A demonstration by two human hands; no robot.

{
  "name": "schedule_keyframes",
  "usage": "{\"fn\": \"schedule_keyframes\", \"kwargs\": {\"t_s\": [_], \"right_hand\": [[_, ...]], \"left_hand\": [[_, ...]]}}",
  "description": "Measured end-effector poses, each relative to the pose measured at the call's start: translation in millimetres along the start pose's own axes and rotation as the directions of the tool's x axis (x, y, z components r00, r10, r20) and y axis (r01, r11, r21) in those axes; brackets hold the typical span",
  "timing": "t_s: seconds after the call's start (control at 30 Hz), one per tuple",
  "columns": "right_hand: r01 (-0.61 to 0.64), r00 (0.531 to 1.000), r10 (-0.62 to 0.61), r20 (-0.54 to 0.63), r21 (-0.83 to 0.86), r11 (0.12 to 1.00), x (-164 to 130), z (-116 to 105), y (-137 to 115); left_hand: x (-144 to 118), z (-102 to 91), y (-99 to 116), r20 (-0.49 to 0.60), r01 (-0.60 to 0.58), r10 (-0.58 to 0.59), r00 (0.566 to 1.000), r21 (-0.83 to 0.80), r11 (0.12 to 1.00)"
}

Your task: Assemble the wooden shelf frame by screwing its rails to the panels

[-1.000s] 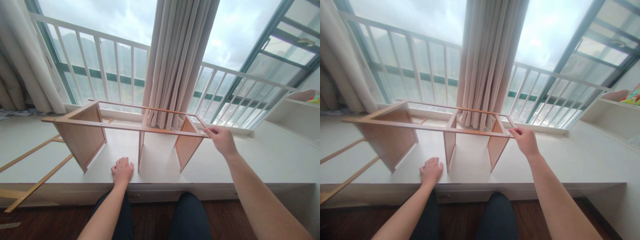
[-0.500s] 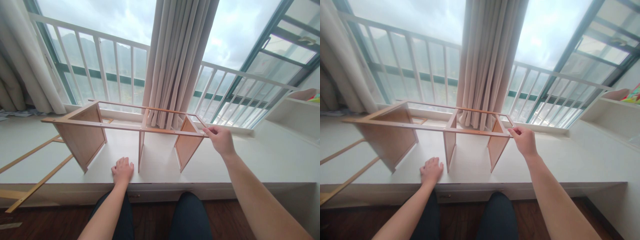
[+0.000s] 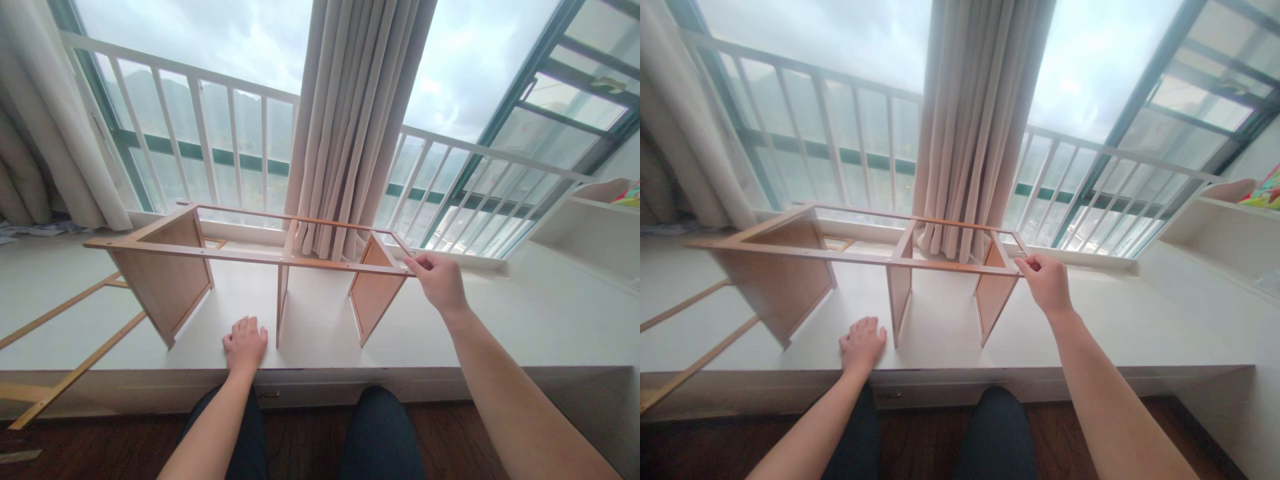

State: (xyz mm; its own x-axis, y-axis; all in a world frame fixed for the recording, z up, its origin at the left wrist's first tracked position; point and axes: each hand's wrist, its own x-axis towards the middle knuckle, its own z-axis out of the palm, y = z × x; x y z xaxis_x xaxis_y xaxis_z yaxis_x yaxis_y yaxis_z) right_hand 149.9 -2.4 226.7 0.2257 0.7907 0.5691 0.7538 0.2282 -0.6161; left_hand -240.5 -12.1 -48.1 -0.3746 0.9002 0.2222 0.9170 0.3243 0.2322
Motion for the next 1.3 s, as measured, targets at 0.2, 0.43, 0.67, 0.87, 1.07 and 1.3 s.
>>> {"fn": "schedule_keyframes", "kwargs": {"t_s": [0.2, 0.43, 0.67, 0.87, 1.07, 1.3], "right_hand": [[0.007, 1.0, -0.007, 0.008, -0.004, 1.0, 0.3, 0.0, 0.8], [0.017, 1.0, -0.017, -0.007, -0.007, 1.0, 0.0, 0.6, -0.3], [0.02, 1.0, -0.02, -0.009, -0.003, 1.0, -0.6, 0.9, -1.3], [0.02, 1.0, -0.021, -0.019, -0.006, 1.0, -0.7, 2.4, -1.6], [0.026, 0.998, -0.026, -0.052, -0.012, 1.0, -2.1, 3.7, -2.4], [0.032, 0.997, -0.034, -0.066, -0.022, 0.999, -2.6, 3.7, -3.5]], "left_hand": [[0.5, 0.5, -0.3, 0.0, 0.008, -0.008, 1.0, 0.0, 1.0], [1.8, 2.1, -0.5, -0.004, 0.007, -0.006, 1.0, 0.007, 1.0], [1.8, 0.3, 0.2, 0.006, 0.007, -0.007, 1.0, 0.0, 1.0], [2.2, 1.6, -0.9, 0.01, 0.009, -0.009, 1.0, 0.001, 1.0], [1.5, 1.7, -0.2, 0.006, 0.005, -0.005, 1.0, 0.002, 1.0], [0.8, -0.1, 0.1, 0.006, 0.011, -0.011, 1.0, -0.008, 1.0]]}}
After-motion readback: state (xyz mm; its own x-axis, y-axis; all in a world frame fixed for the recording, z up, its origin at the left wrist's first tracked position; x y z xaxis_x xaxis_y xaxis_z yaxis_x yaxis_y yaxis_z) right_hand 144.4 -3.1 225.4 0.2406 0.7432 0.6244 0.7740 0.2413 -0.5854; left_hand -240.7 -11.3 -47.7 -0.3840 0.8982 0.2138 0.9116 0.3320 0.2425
